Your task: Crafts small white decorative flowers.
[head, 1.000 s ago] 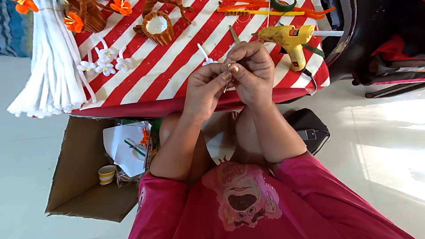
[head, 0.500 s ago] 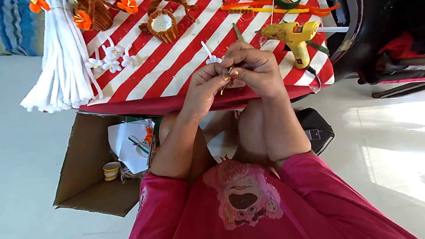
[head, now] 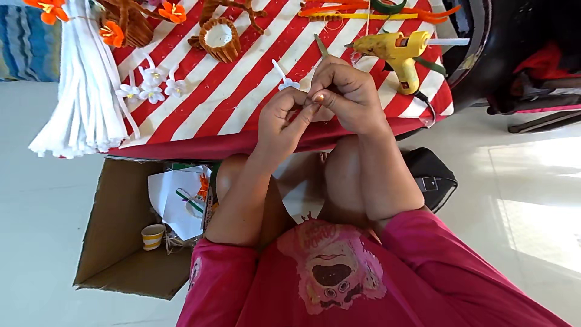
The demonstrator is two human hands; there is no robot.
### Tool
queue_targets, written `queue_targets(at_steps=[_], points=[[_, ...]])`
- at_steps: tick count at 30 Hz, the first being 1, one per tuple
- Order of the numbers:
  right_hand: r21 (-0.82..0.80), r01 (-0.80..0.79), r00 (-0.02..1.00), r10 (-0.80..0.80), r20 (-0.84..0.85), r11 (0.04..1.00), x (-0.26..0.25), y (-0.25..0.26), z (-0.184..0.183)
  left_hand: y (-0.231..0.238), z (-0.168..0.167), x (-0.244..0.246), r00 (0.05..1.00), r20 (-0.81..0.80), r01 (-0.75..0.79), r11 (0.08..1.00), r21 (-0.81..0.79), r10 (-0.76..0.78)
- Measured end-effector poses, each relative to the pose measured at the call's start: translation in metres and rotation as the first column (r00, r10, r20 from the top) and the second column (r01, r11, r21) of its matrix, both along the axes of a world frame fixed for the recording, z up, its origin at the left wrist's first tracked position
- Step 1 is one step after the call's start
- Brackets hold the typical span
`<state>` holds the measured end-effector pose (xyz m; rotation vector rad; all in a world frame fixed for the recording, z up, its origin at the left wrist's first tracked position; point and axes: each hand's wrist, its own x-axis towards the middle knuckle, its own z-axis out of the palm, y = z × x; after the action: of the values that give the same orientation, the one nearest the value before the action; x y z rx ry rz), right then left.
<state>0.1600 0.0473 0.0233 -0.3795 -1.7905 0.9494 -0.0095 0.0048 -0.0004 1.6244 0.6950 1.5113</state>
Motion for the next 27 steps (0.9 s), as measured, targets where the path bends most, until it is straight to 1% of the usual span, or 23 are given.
queue_targets(at_steps=[2,5,9,14,18,21,23,25,27], points=[[0.019,0.014,1.000,-0.014,0.020,1.000,0.001,-0.002,0.002,-0.006,-0.001,0.004,1.000,-0.004,-0.025,0.999,-0.031,0.025],[0.033,0.037,0.999,-0.038,0.027,0.999,0.000,-0.003,0.003,-0.011,0.000,0.009,1.000,0.016,-0.003,0.996,-0.091,0.005],[0.036,0.059,0.998,-0.060,0.029,0.998,0.000,-0.003,0.002,-0.014,-0.002,0.017,0.999,0.029,-0.011,0.997,-0.079,0.013],[0.026,0.100,0.995,-0.100,0.016,0.995,0.003,-0.002,0.003,-0.014,-0.006,0.023,0.998,0.050,0.043,0.997,-0.059,-0.040],[0.017,0.148,0.989,-0.148,-0.004,0.989,0.004,-0.001,0.001,-0.011,-0.002,0.016,0.999,-0.045,0.007,0.997,-0.077,-0.011],[0.012,0.190,0.982,-0.190,-0.004,0.982,0.001,-0.001,0.002,-0.008,-0.005,0.014,0.994,-0.101,-0.047,0.999,0.002,0.047],[0.014,0.188,0.982,-0.187,-0.017,0.982,-0.002,-0.001,0.001,-0.005,-0.010,0.013,0.986,-0.093,-0.132,0.986,0.104,0.142],[0.010,0.164,0.986,-0.164,-0.023,0.986,-0.007,-0.002,0.000,-0.003,-0.014,0.011,0.970,-0.072,-0.210,0.952,0.222,0.230],[-0.019,0.103,0.994,-0.103,-0.035,0.995,-0.010,-0.004,0.000,0.001,-0.014,0.009,0.965,-0.027,-0.233,0.901,0.366,0.261]])
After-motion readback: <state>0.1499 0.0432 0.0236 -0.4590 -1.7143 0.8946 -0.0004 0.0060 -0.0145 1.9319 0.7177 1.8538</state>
